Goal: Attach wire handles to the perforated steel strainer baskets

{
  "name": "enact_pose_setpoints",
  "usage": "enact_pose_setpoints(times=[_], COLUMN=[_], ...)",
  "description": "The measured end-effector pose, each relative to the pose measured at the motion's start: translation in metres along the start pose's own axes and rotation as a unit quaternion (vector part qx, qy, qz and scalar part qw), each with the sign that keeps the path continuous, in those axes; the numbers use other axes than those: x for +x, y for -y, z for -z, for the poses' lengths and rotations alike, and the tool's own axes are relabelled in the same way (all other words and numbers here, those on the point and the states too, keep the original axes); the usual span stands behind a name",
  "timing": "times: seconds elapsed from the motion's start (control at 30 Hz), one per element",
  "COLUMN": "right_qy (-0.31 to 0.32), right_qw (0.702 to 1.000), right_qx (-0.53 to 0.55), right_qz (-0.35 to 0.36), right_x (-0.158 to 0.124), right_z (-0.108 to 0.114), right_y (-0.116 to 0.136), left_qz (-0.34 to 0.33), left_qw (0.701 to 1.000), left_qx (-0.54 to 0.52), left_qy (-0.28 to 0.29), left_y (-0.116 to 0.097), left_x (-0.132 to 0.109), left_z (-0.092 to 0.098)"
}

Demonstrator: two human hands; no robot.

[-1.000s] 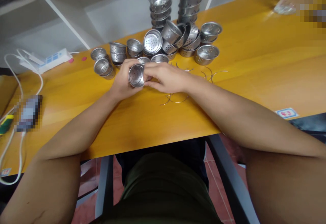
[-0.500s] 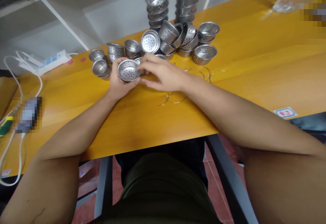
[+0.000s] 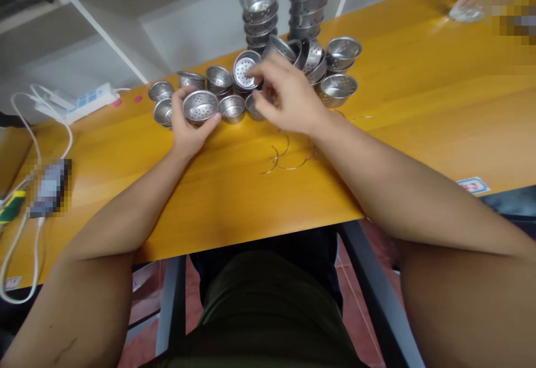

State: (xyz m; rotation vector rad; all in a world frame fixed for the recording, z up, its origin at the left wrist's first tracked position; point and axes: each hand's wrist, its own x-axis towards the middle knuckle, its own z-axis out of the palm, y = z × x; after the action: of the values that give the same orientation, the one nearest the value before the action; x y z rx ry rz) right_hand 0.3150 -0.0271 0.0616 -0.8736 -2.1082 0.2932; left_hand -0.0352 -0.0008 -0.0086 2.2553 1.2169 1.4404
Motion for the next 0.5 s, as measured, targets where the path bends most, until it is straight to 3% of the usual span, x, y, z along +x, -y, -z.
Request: enact_pose_setpoints(times=[0.2, 0.33, 0.5], right_qy=[0.07, 0.116, 0.184], right_qw=[0.997, 0.992, 0.976], right_qx=[-0.043, -0.05, -0.121], right_qz=[-0.011, -0.005, -0.01], right_x=[0.002, 0.0, 0.004], right_z=[0.002, 0.0, 0.005], right_y=[-0.037, -0.048, -0.043], left_qz=[0.015, 0.007, 0.042], left_qw=[1.0, 0.999, 0.997], left_qx=[0.012, 0.022, 0.031], left_qy=[-0.008, 0.024, 0.063], left_y=[0.026, 0.025, 0.019], left_x=[0.004, 0.001, -0.003], left_z=[0.008, 0.002, 0.0])
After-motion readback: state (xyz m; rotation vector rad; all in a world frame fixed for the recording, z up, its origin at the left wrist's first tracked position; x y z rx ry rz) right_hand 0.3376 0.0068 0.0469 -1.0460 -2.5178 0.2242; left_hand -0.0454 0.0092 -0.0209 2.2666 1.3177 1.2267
